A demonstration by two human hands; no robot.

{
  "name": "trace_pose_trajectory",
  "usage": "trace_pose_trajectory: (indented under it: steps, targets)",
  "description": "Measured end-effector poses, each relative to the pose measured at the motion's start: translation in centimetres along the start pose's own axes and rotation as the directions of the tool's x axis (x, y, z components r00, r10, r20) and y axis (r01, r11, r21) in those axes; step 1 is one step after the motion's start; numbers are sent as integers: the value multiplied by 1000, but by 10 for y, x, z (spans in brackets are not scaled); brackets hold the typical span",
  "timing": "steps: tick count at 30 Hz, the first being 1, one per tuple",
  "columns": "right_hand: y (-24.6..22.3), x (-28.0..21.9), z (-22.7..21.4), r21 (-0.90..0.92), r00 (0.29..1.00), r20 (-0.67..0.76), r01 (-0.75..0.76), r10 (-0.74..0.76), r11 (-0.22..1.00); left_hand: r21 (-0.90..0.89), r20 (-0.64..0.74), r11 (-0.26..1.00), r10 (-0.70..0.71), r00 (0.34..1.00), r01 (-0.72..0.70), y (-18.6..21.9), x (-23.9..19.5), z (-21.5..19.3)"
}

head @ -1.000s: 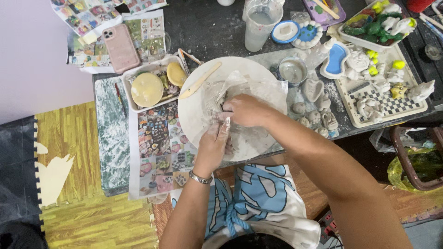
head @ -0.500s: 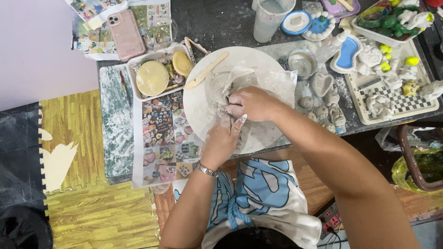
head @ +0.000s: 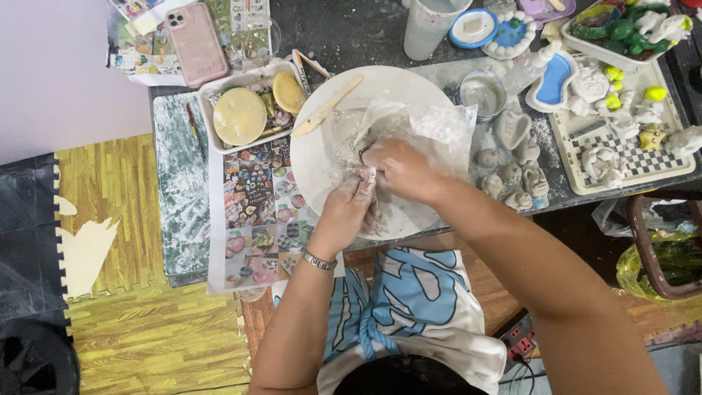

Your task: The person shapes a small piece of grey clay on a white rotating plate, using their hands and a wooden modeling tool to refine the form. They repeatedly roll the clay between their palms and use the tool to smooth and detail the surface, occasionally dipping their fingers into a water container to adjust the clay's consistency.

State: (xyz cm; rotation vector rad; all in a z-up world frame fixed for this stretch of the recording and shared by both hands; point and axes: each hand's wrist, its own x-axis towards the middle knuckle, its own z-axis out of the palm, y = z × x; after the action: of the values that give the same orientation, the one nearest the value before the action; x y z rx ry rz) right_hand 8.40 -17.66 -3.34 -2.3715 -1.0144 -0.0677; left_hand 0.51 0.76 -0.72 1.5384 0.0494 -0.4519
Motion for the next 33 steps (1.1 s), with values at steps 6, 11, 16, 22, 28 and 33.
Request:
trace_pose_trajectory:
  steps: [6,11,16,22,28,33]
  targets:
    - [6,-12,14,-23,999,-49,-1,0,1000,-21,26,1000,-16,1000,17,-4,-1,-2]
    - [6,-11,7,6,1000,9,5,-5,1000,75,11,992,105,994,-105,-10,-2,-1]
    - [-4,-8,-9,-203,987,-64,133,-149,970,-79,67,997,4,998,1,-13,-1,1]
    - [-5,24,-23,-98,955,258,-128,149,987,-119,23,986,-119,993,121,-4,-5,4]
    - [2,37,-24,-145,909,396,-80,132,986,-47,-5,999,-14,1000,14,4,-6,6]
    - [9,36,-27,6,914,398,-92,82,996,102,-47,985,142,989,-136,4,-5,5]
